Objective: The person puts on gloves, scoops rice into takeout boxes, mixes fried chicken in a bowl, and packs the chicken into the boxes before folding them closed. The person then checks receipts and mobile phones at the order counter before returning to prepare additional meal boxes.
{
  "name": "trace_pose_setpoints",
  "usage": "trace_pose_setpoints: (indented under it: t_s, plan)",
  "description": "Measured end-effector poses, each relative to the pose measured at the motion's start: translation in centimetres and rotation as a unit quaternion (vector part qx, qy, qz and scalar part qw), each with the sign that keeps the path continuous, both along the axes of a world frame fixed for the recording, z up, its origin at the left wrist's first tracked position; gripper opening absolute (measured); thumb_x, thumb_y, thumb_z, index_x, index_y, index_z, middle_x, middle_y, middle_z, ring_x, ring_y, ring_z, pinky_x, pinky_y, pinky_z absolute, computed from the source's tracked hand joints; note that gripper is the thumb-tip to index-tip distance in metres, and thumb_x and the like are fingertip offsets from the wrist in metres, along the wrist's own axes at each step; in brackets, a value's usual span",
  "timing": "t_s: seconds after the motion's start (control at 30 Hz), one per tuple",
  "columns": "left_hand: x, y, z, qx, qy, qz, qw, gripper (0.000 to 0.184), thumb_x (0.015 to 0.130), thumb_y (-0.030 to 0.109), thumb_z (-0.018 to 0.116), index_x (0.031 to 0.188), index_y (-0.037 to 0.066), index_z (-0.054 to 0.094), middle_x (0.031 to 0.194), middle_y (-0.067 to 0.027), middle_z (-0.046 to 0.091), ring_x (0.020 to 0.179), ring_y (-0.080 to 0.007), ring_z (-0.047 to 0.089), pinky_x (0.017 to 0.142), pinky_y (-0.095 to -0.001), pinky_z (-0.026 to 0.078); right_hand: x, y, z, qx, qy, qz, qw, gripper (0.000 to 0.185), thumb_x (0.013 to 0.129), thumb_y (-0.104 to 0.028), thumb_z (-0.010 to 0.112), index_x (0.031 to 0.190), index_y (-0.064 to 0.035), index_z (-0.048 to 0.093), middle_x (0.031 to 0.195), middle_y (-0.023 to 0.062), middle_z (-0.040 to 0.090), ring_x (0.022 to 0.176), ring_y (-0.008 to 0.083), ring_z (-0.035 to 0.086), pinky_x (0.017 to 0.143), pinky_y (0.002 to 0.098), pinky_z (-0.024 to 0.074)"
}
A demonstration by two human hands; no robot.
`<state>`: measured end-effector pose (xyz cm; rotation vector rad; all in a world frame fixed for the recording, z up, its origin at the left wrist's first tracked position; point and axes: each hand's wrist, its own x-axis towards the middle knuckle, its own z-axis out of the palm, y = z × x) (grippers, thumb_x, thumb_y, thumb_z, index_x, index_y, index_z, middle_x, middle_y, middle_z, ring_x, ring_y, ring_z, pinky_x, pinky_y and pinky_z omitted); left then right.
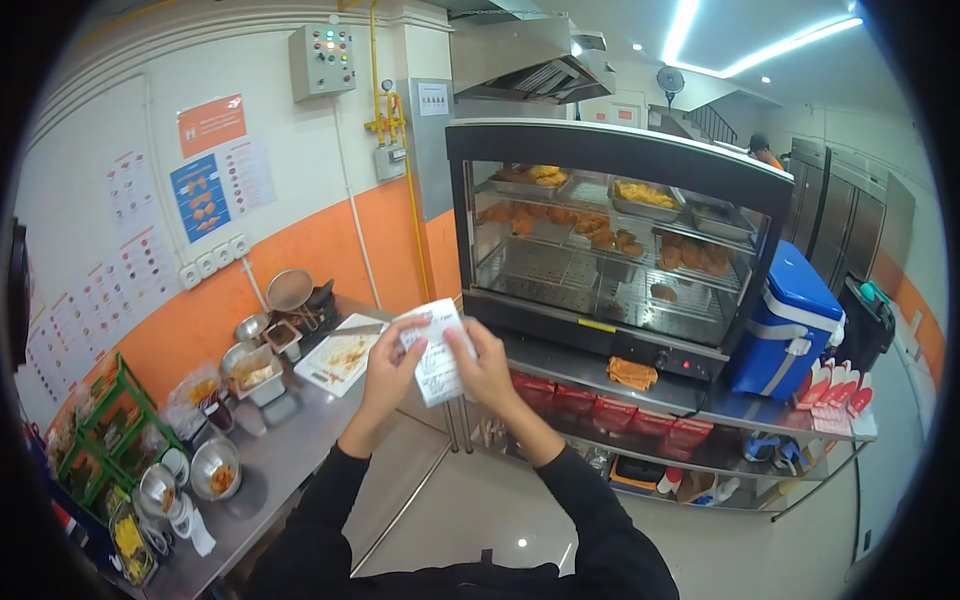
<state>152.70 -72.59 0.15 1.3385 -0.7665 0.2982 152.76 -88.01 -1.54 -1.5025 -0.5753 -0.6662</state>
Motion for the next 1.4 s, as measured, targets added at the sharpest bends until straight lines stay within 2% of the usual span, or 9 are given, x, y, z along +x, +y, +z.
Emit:
trace_pose_setpoints:
  t_s: [0.13,0.23,0.33,0.47,0.73,0.83,0.97,1.23,1.4]
  plan:
    - [11.3,-4.0,6.0,0.028,-0.037,-0.060,0.997,0.031,0.093,-0.001,0.053,0.125,-0.001,0.053,0.119,-0.0088,0.058,0.107,-0.0142,0.058,0.091,-0.0266,0.047,9.4,-5.7,5.9,0.020,0.029,0.091,0.995,0.021,0.100,-0.018,0.050,0.103,0.0016,0.058,0.082,-0.0007,0.062,0.073,0.0036,0.055,0.062,0.0213,0.0442]
    - [19.4,-7.0,9.1,0.056,-0.087,-0.060,0.993,0.032,0.094,0.002,0.052,0.126,-0.001,0.053,0.123,-0.0097,0.057,0.108,-0.0146,0.058,0.092,-0.0275,0.047,17.2,-9.3,8.9,-0.070,-0.169,-0.071,0.981,0.024,0.100,-0.009,0.041,0.121,-0.0010,0.050,0.090,0.0065,0.063,0.077,0.0070,0.057,0.064,0.0239,0.0453]
    - [26.1,-9.4,11.8,0.049,-0.042,-0.105,0.992,0.034,0.094,0.008,0.054,0.127,0.000,0.054,0.120,-0.0103,0.059,0.107,-0.0141,0.058,0.092,-0.0276,0.047,22.1,-13.2,13.0,-0.101,-0.141,-0.054,0.983,0.034,0.096,-0.003,0.040,0.129,-0.0075,0.048,0.091,0.0097,0.059,0.076,0.0198,0.059,0.070,0.0311,0.0463]
    - [35.8,-12.3,15.0,0.083,-0.121,-0.049,0.988,0.036,0.094,0.011,0.056,0.129,0.003,0.054,0.117,-0.0082,0.061,0.103,-0.0121,0.059,0.088,-0.0271,0.048,31.4,-17.3,17.2,-0.314,-0.366,-0.296,0.825,0.045,0.079,0.000,0.056,0.121,-0.0144,0.061,0.101,0.0072,0.058,0.077,0.0247,0.056,0.072,0.0363,0.0455]
    - [49.3,-15.4,22.3,-0.019,-0.008,-0.089,0.996,0.033,0.095,0.008,0.052,0.127,0.002,0.054,0.119,-0.0067,0.060,0.104,-0.0131,0.061,0.090,-0.0285,0.050,43.5,-20.0,24.4,-0.361,-0.510,-0.477,0.618,0.019,0.076,-0.014,0.060,0.092,-0.0113,0.069,0.097,0.0020,0.059,0.095,0.0200,0.055,0.084,0.0331,0.0441]
    - [52.1,-15.4,21.5,0.022,-0.173,0.020,0.985,0.029,0.091,0.001,0.051,0.119,0.003,0.060,0.117,-0.0051,0.061,0.103,-0.0136,0.060,0.088,-0.0296,0.050,45.4,-20.2,24.5,-0.471,-0.446,-0.506,0.569,0.012,0.075,-0.012,0.060,0.082,-0.0087,0.069,0.092,0.0020,0.059,0.093,0.0193,0.054,0.084,0.0314,0.0433]
    - [52.1,-15.8,20.0,0.173,-0.479,0.334,0.793,0.041,0.081,-0.005,0.050,0.118,0.008,0.060,0.118,-0.0044,0.059,0.112,-0.0259,0.056,0.098,-0.0370,0.043,45.4,-20.3,24.4,-0.460,-0.435,-0.508,0.584,0.009,0.074,-0.012,0.061,0.077,-0.0085,0.068,0.088,0.0021,0.059,0.093,0.0186,0.053,0.083,0.0306,0.0416]
    - [50.9,-17.3,20.6,0.182,-0.511,0.339,0.769,0.042,0.068,0.001,0.059,0.108,0.008,0.061,0.109,-0.0093,0.063,0.105,-0.0286,0.057,0.091,-0.0405,0.044,43.2,-19.9,25.2,-0.473,-0.332,-0.528,0.622,0.009,0.073,-0.008,0.061,0.073,-0.0061,0.069,0.088,0.0061,0.059,0.094,0.0236,0.055,0.083,0.0354,0.0419]
    - [53.2,-17.3,20.4,0.182,-0.528,0.354,0.750,0.049,0.062,-0.001,0.059,0.110,0.009,0.061,0.110,-0.0100,0.064,0.110,-0.0311,0.057,0.096,-0.0422,0.043,44.7,-20.7,25.4,-0.457,-0.340,-0.350,0.744,0.020,0.076,0.003,0.055,0.092,0.0006,0.067,0.094,0.0135,0.063,0.096,0.0336,0.060,0.086,0.0423,0.0461]
